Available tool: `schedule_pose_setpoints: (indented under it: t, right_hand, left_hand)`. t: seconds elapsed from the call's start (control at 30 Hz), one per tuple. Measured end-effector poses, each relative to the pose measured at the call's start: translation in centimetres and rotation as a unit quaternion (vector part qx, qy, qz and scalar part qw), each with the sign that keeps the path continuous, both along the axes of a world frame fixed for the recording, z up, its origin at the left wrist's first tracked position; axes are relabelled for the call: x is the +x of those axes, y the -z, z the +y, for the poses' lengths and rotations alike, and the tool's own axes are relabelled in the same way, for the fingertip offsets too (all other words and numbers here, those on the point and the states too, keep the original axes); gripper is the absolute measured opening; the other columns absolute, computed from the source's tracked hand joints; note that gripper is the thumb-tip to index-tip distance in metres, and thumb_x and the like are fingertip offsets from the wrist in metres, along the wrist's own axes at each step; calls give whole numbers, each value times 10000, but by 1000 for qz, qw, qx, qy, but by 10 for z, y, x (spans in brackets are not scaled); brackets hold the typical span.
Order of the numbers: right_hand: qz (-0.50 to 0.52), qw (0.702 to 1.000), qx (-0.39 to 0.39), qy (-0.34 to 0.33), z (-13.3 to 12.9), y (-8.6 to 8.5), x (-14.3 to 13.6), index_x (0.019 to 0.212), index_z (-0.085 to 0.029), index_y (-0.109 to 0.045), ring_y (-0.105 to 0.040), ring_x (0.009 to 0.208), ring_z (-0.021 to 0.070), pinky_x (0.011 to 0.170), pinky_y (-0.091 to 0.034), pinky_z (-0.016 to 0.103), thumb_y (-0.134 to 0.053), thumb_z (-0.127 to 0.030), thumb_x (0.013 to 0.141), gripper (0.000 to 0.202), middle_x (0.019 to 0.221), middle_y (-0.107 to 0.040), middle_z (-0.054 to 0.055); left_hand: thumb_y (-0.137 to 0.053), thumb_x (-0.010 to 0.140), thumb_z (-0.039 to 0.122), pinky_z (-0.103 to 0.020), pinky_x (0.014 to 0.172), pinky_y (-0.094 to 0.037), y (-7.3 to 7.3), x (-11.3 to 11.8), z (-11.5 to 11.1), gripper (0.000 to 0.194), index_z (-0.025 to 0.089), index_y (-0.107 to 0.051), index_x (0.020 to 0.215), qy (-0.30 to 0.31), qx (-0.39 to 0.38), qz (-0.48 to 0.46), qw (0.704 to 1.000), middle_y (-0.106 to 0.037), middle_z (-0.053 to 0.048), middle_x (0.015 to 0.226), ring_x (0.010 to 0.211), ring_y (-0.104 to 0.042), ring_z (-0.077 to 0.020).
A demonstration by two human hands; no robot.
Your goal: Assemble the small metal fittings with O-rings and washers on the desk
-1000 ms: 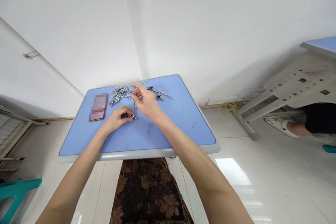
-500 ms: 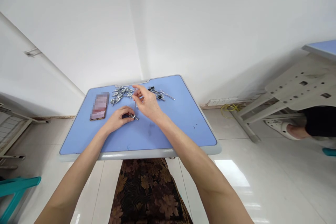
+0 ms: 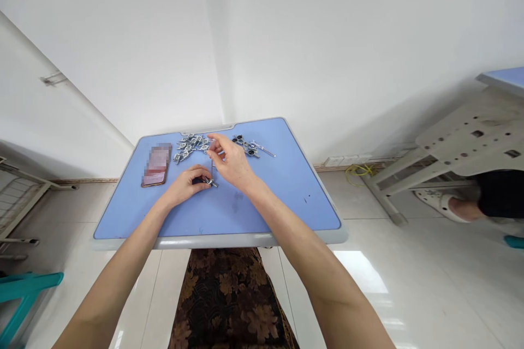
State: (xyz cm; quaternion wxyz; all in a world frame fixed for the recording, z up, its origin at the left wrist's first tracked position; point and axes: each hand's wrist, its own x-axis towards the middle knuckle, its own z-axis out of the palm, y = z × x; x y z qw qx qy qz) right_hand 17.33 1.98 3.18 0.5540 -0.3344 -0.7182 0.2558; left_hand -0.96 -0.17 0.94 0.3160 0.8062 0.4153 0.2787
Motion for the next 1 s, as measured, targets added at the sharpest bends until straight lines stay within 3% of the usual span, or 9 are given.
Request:
schedule_pose_setpoints:
  t: [0.33, 1.0]
  right_hand:
    - [-6, 1000, -13, 21, -1, -3, 2, 1038, -210, -567, -617, 713, 142, 682, -558, 300, -609, -223, 808, 235, 785, -624, 2]
    - [-7, 999, -5, 33, -3, -5, 4, 1025, -202, -564, -627, 701, 149, 685, -562, 310, -614, -218, 803, 228, 778, -636, 10]
  left_hand:
    - [-636, 785, 195, -315, 835, -486, 0, 1, -1, 122, 169, -679, 896, -5, 2, -2, 1000, -605, -54, 990, 850, -581, -170]
    - [-636, 781, 165, -317, 837, -481, -1, 2, -1, 124, 165, -678, 897, -6, 6, 7, 1000, -605, -52, 980, 853, -585, -172]
